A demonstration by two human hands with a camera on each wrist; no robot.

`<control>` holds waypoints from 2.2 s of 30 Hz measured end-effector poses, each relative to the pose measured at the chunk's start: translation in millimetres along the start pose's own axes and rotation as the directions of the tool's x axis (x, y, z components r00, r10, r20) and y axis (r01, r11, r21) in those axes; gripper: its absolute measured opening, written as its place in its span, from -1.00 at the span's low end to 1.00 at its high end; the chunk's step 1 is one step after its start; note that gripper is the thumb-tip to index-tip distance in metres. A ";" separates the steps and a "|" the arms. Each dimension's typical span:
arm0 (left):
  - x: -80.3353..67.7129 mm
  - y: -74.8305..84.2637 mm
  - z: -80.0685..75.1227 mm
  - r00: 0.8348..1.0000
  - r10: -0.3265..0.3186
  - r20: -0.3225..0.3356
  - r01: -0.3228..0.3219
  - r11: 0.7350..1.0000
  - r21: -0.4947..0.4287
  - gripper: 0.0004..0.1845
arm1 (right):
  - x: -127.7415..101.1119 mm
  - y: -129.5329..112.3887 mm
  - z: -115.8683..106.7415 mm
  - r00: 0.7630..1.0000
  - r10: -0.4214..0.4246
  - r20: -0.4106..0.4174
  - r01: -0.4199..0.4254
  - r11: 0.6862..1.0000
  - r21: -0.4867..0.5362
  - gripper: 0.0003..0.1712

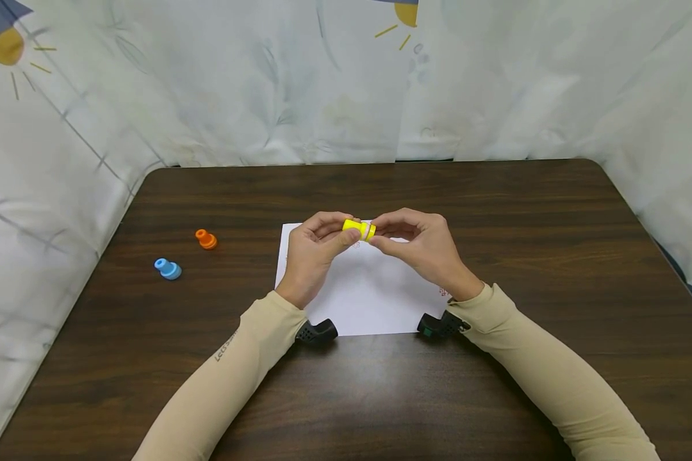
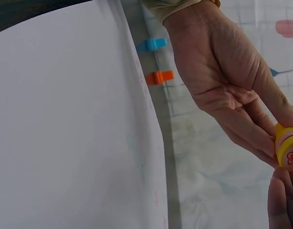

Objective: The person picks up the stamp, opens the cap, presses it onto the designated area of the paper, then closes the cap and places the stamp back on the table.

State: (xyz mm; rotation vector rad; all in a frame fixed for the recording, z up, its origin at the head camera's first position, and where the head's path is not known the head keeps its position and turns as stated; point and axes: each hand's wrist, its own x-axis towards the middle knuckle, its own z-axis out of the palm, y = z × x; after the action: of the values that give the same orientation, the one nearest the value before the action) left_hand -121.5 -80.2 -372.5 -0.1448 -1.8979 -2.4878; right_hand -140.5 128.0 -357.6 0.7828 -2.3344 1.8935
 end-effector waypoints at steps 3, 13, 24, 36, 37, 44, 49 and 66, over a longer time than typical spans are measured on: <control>0.2 -0.2 -1.1 1.000 0.003 0.008 -0.003 1.000 0.004 -0.76 | 0.6 -0.1 -1.4 1.000 -0.009 -0.004 0.009 1.000 -0.001 -0.70; 2.0 -0.5 -4.1 0.999 -0.011 0.038 0.008 0.997 0.078 -0.67 | 0.4 -5.6 -10.4 0.999 -0.009 -0.044 0.010 1.000 0.009 -0.68; 3.6 5.7 -10.8 0.999 0.015 0.039 -0.020 0.989 0.149 -0.54 | 5.3 -9.0 -15.0 0.997 -0.023 -0.079 0.026 0.999 0.046 -0.68; 4.4 7.5 -14.7 0.995 0.002 0.096 -0.029 0.958 0.286 -0.56 | 7.4 -6.7 -20.9 0.993 -0.045 -0.110 0.049 0.998 0.032 -0.70; 4.4 7.8 -15.0 0.995 -0.003 0.097 -0.026 0.953 0.303 -0.56 | 7.6 -7.1 -21.4 0.993 -0.047 -0.111 0.051 0.998 0.032 -0.70; 4.6 9.2 -19.2 0.991 -0.028 0.134 -0.021 0.936 0.352 -0.58 | 7.7 -10.3 -24.2 0.991 -0.048 -0.123 0.052 0.998 0.033 -0.69; 2.2 10.4 -23.4 0.985 -0.042 0.169 -0.029 0.917 0.398 -0.63 | 7.6 -12.0 -25.4 0.991 -0.040 -0.125 0.043 0.999 0.023 -0.68; -2.5 11.8 -32.2 0.964 -0.096 0.249 -0.038 0.874 0.484 -0.65 | 8.4 -11.8 -26.9 0.991 -0.045 -0.125 0.049 0.998 0.031 -0.68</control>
State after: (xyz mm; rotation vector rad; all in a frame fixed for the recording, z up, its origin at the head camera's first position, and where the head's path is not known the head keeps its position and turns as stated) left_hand -120.5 -114.5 -369.7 -0.4640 -2.5817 -1.9954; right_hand -150.6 148.3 -337.2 0.6940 -2.1974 1.9084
